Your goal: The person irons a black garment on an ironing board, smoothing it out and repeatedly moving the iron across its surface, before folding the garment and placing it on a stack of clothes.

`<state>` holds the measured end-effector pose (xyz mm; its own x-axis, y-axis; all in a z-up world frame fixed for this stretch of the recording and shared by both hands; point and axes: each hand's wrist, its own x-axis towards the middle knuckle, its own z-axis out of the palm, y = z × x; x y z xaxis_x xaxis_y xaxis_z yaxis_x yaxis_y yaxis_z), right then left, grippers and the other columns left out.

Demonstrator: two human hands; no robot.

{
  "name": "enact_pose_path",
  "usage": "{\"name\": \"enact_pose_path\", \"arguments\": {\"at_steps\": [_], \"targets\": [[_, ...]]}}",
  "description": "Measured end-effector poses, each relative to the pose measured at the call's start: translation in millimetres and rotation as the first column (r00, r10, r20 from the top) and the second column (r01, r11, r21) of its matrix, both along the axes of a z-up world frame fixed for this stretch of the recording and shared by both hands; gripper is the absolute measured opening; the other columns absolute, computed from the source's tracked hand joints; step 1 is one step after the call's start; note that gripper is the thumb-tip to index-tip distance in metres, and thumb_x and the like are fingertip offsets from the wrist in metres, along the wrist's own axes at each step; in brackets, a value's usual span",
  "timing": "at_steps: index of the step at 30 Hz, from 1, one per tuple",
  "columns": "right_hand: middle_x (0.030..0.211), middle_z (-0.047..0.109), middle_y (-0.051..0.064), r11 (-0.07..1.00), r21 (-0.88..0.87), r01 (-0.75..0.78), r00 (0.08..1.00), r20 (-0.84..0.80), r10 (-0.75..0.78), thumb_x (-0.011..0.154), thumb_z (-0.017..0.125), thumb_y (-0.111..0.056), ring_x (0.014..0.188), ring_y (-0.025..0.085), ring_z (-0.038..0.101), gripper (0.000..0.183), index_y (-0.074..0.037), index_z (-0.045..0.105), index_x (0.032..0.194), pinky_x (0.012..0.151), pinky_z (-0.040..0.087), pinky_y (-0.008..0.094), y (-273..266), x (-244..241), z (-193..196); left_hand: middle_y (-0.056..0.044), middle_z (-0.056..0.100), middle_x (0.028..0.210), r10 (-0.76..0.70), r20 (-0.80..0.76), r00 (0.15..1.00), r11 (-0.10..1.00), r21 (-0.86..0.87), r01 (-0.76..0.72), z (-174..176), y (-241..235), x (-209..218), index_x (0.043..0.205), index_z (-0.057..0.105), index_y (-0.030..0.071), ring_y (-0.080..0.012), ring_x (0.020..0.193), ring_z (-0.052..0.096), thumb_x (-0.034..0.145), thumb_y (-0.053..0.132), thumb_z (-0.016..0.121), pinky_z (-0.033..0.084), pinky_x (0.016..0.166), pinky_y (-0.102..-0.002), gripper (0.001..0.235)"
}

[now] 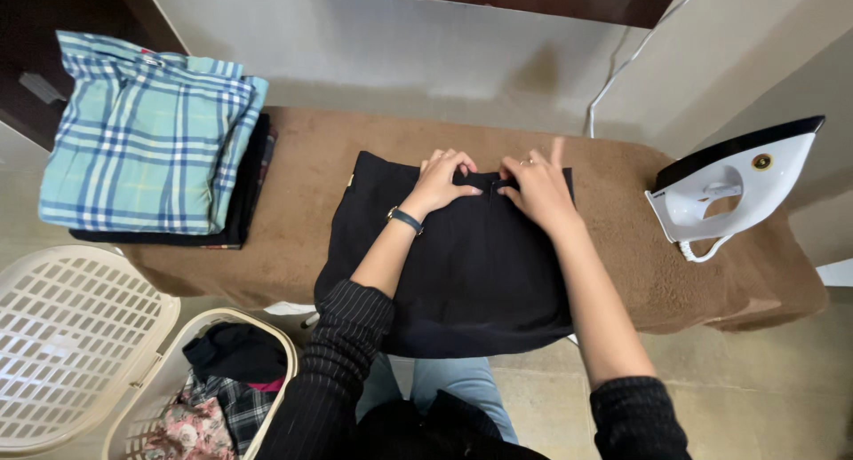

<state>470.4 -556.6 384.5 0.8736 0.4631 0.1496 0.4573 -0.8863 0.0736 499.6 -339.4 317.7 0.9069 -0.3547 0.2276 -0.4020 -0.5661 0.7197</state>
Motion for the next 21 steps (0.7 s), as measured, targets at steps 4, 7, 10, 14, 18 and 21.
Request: {"name": "enact_pose_path", "arguments": {"at_steps": [4, 7, 10, 14, 18, 21], "targets": [[0.085, 0.070, 0.001, 0.912, 0.409, -0.032, 0.999, 0.010, 0.031, 0.077, 0.078, -0.018, 0.098, 0.026, 0.063, 0.028, -0.018, 0.060, 0.099, 0.104, 0.037, 0.048, -6.3, -2.1, -22.1, 0.007, 0.056, 0.098, 0.008, 0.057, 0.998, 0.998, -0.064, -0.004, 8.4, 1.7, -10.1, 0.104, 0.060, 0.029, -0.0201, 0.108, 0.050, 0.074, 0.032, 0.079, 0.036, 0.095, -0.044, 0.035], [0.082, 0.069, -0.004, 0.837, 0.548, -0.005, 1.000, 0.026, -0.011, 0.076, 0.080, -0.021, 0.103, 0.023, 0.058, 0.028, -0.021, 0.063, 0.099, 0.094, 0.040, 0.044, -12.1, -6.6, -29.5, 0.005, 0.056, 0.101, -0.013, 0.074, 0.997, 0.998, -0.053, 0.017, 18.5, 3.3, -20.6, 0.112, 0.059, 0.028, -0.0200, 0.107, 0.051, 0.079, 0.028, 0.076, 0.036, 0.096, -0.044, 0.037], [0.085, 0.070, -0.005, 0.814, 0.581, -0.006, 1.000, 0.028, -0.012, 0.078, 0.079, -0.021, 0.105, 0.021, 0.054, 0.036, -0.023, 0.062, 0.110, 0.094, 0.037, 0.040, -7.4, -14.9, -19.9, 0.003, 0.056, 0.105, -0.053, 0.103, 0.993, 0.999, 0.000, 0.053, 16.1, 1.4, -19.4, 0.113, 0.061, 0.026, -0.0215, 0.111, 0.048, 0.082, 0.027, 0.075, 0.035, 0.099, -0.047, 0.034], [0.091, 0.071, -0.005, 0.823, 0.564, -0.067, 0.996, 0.081, 0.025, 0.080, 0.078, -0.018, 0.102, 0.019, 0.056, 0.026, -0.023, 0.067, 0.104, 0.090, 0.041, 0.036, -7.6, -10.4, -29.1, 0.003, 0.053, 0.104, -0.045, 0.146, 0.988, 0.999, 0.022, 0.042, -0.3, -0.6, -10.8, 0.116, 0.058, 0.023, -0.0218, 0.112, 0.046, 0.081, 0.029, 0.077, 0.036, 0.099, -0.048, 0.040], [0.099, 0.064, 0.004, 0.827, 0.557, -0.075, 0.995, 0.094, 0.027, 0.075, 0.081, -0.009, 0.098, 0.028, 0.057, 0.032, -0.015, 0.065, 0.102, 0.087, 0.047, 0.040, -1.2, -21.8, -15.8, 0.004, 0.051, 0.102, -0.077, 0.175, 0.981, 0.997, 0.037, 0.072, 4.7, -0.5, -13.5, 0.106, 0.060, 0.024, -0.0209, 0.111, 0.045, 0.083, 0.025, 0.074, 0.035, 0.098, -0.047, 0.028], [0.105, 0.050, 0.009, 0.872, 0.484, -0.072, 0.981, 0.190, -0.024, 0.071, 0.084, -0.008, 0.097, 0.033, 0.054, 0.036, -0.009, 0.061, 0.098, 0.084, 0.049, 0.044, -2.3, -29.7, -13.0, 0.007, 0.054, 0.099, -0.041, 0.255, 0.966, 0.999, -0.021, 0.048, 18.2, 4.0, -18.5, 0.100, 0.059, 0.027, -0.0180, 0.108, 0.049, 0.082, 0.027, 0.074, 0.035, 0.099, -0.044, 0.023]]}}
